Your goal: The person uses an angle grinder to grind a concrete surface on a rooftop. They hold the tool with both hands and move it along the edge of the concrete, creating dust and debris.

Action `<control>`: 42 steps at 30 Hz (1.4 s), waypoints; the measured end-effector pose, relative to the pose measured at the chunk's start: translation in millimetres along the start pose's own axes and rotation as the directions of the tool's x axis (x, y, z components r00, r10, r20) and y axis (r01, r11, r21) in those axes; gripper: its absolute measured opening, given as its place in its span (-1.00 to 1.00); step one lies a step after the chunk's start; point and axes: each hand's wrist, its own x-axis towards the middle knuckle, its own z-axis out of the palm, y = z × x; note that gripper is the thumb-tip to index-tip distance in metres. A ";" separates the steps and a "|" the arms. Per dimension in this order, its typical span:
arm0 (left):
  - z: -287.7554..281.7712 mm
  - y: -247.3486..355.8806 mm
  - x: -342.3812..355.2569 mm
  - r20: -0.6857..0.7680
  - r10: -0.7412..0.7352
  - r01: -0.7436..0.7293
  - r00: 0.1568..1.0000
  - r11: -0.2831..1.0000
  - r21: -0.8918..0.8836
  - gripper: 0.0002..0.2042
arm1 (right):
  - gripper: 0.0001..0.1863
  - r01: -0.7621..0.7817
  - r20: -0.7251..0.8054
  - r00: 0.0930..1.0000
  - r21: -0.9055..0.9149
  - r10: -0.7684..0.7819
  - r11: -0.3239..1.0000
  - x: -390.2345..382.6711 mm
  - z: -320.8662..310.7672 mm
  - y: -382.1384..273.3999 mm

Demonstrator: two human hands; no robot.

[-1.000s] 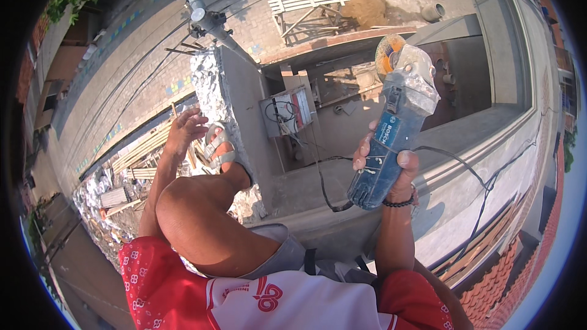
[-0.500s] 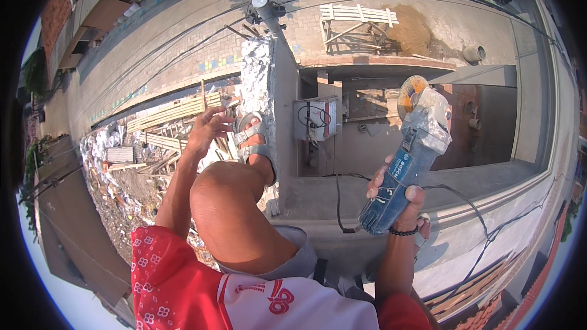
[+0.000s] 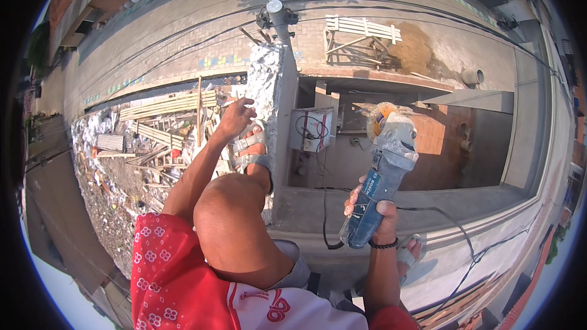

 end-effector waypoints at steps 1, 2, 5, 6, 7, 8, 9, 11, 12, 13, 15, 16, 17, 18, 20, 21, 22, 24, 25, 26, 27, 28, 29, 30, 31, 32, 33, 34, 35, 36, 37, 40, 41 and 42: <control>0.3 -6.7 -3.9 -0.040 0.031 -0.031 0.999 0.999 0.009 -0.67 | -0.25 -0.002 -0.002 1.000 0.012 0.002 1.000 0.7 -2.1 1.4; -1.4 -19.1 -11.7 -0.081 0.063 -0.061 0.995 0.998 0.018 -0.67 | -0.25 0.000 0.004 1.000 0.003 0.000 1.000 1.0 -2.3 1.5; -18.7 -37.9 -66.1 -0.187 0.034 -0.011 0.982 0.992 0.123 -0.66 | -0.25 0.009 0.029 1.000 -0.006 -0.009 1.000 3.1 -3.6 -1.4; -23.5 -45.7 -91.8 -0.194 -0.047 0.060 0.980 0.996 0.062 -0.67 | -0.25 0.017 0.044 0.999 -0.001 -0.017 1.000 5.2 -5.0 -0.1; -30.2 -86.5 -117.7 -0.207 -0.110 0.140 0.972 0.980 0.138 -0.65 | -0.25 0.010 0.072 0.997 0.003 -0.011 1.000 9.1 -4.5 2.4; -31.8 -103.5 -146.3 -0.141 -0.144 0.163 0.979 0.977 0.138 -0.64 | -0.25 0.017 0.070 0.997 0.013 -0.018 1.000 9.7 -6.8 4.7; -29.7 -127.7 -182.0 -0.126 -0.138 0.166 0.982 0.953 0.255 -0.64 | -0.25 0.008 0.078 0.997 0.026 -0.010 1.000 12.0 -7.9 8.8; -31.6 -192.4 -259.0 0.034 -0.111 0.093 0.993 0.935 0.342 -0.65 | -0.26 -0.001 0.088 0.996 0.045 -0.003 0.999 13.5 -6.7 15.0; -20.2 -193.6 -292.0 0.025 -0.151 0.135 0.988 0.935 0.327 -0.65 | -0.26 0.004 0.086 0.996 0.047 -0.008 0.999 14.2 -6.3 16.3; -13.8 -204.0 -330.4 0.058 -0.231 0.198 0.971 0.916 0.349 -0.64 | -0.26 -0.001 0.091 0.996 0.053 -0.004 0.999 16.2 -4.9 18.8; 6.2 -180.7 -382.4 -0.012 -0.304 0.295 0.953 0.915 0.276 -0.57 | -0.27 0.003 0.092 0.996 0.054 -0.008 0.999 18.1 -6.4 23.8; 16.5 -203.8 -409.2 0.023 -0.247 0.229 0.969 0.924 0.307 -0.50 | -0.28 0.007 0.092 0.996 0.057 -0.013 0.998 17.3 -6.4 24.9; 30.0 -176.2 -420.5 0.003 -0.371 0.370 0.929 0.928 0.034 -0.45 | -0.28 0.015 0.101 0.995 0.054 -0.020 0.998 15.8 -7.4 25.0; 36.9 -148.5 -423.9 -0.035 -0.401 0.402 0.915 0.916 0.002 -0.43 | -0.28 0.021 0.108 0.994 0.055 -0.027 0.998 15.4 -5.0 22.6; 45.7 -132.8 -420.1 -0.176 -0.418 0.423 0.891 0.906 -0.009 -0.40 | -0.29 0.023 0.130 0.991 0.054 -0.030 0.998 16.5 -2.4 23.4; 52.0 -140.8 -412.7 -0.270 -0.393 0.413 0.879 0.911 0.017 -0.39 | -0.29 0.028 0.139 0.990 0.050 -0.035 0.998 16.8 -5.0 24.8; 57.7 -149.3 -409.3 -0.367 -0.368 0.410 0.854 0.911 0.041 -0.38 | -0.29 0.025 0.153 0.988 0.047 -0.032 0.999 17.8 -5.3 24.6; 81.2 -198.9 -392.0 -0.372 -0.351 0.280 0.860 0.932 -0.231 -0.39 | -0.30 0.014 0.151 0.988 0.067 -0.024 0.998 18.7 -6.4 23.8; 84.3 -197.5 -387.2 -0.433 -0.279 0.272 0.857 0.959 -0.078 -0.41 | -0.30 0.012 0.149 0.989 0.074 -0.022 0.997 18.6 -4.4 22.4; 87.0 -195.8 -382.7 -0.489 -0.206 0.277 0.848 0.958 0.077 -0.43 | -0.31 0.016 0.152 0.988 0.065 -0.026 0.998 17.6 -2.4 21.2; 81.4 -190.6 -378.1 -0.469 -0.313 0.361 0.826 0.933 0.013 -0.44 | -0.31 0.016 0.163 0.986 0.057 -0.025 0.998 18.1 -1.7 21.8; 74.3 -188.2 -373.8 -0.441 -0.416 0.441 0.795 0.896 -0.049 -0.45 | -0.31 0.017 0.172 0.985 0.049 -0.025 0.999 18.7 -0.9 22.2; 68.6 -183.7 -366.7 -0.400 -0.514 0.519 0.759 0.848 -0.105 -0.46 | -0.31 0.027 0.173 0.984 0.033 -0.033 0.999 19.1 0.2 20.7; 67.6 -176.8 -356.7 -0.490 -0.421 0.501 0.763 0.864 0.039 -0.49 | -0.31 0.038 0.175 0.984 0.016 -0.040 0.999 19.7 1.4 19.3; 67.2 -175.8 -346.4 -0.473 -0.461 0.532 0.751 0.847 0.019 -0.49 | -0.31 0.047 0.179 0.983 -0.004 -0.046 0.999 20.3 0.8 21.4; 77.7 -182.4 -343.8 -0.520 -0.387 0.468 0.761 0.883 0.028 -0.51 | -0.31 0.056 0.179 0.982 -0.017 -0.052 0.998 20.3 -0.1 24.3; 86.3 -184.2 -339.3 -0.568 -0.310 0.402 0.762 0.915 0.039 -0.52 | -0.30 0.066 0.184 0.981 -0.031 -0.059 0.997 20.4 0.2 24.8; 89.6 -187.1 -337.9 -0.601 -0.313 0.399 0.736 0.917 0.011 -0.53 | -0.30 0.076 0.188 0.980 -0.045 -0.066 0.996 21.0 0.5 25.4; 93.1 -190.2 -336.9 -0.633 -0.316 0.395 0.707 0.918 -0.018 -0.54 | -0.30 0.081 0.203 0.977 -0.052 -0.069 0.995 22.3 0.7 25.8; 97.2 -190.5 -335.4 -0.657 -0.323 0.391 0.681 0.919 -0.046 -0.55 | -0.30 0.088 0.210 0.975 -0.061 -0.073 0.994 22.7 -0.6 25.4; 95.4 -179.4 -336.0 -0.661 -0.333 0.397 0.672 0.916 -0.058 -0.57 | -0.30 0.089 0.222 0.973 -0.069 -0.072 0.994 23.2 -0.6 26.7; 91.5 -147.8 -334.8 -0.688 -0.359 0.429 0.631 0.900 -0.077 -0.64 | -0.30 0.097 0.232 0.970 -0.079 -0.076 0.992 24.0 -2.3 29.3; 91.8 -142.7 -334.0 -0.691 -0.363 0.436 0.625 0.897 -0.076 -0.65 | -0.30 0.095 0.237 0.969 -0.078 -0.074 0.992 24.3 -2.0 29.6; 89.5 -136.6 -335.0 -0.695 -0.369 0.448 0.617 0.891 -0.076 -0.66 | -0.30 0.087 0.241 0.968 -0.076 -0.067 0.993 24.4 0.0 30.4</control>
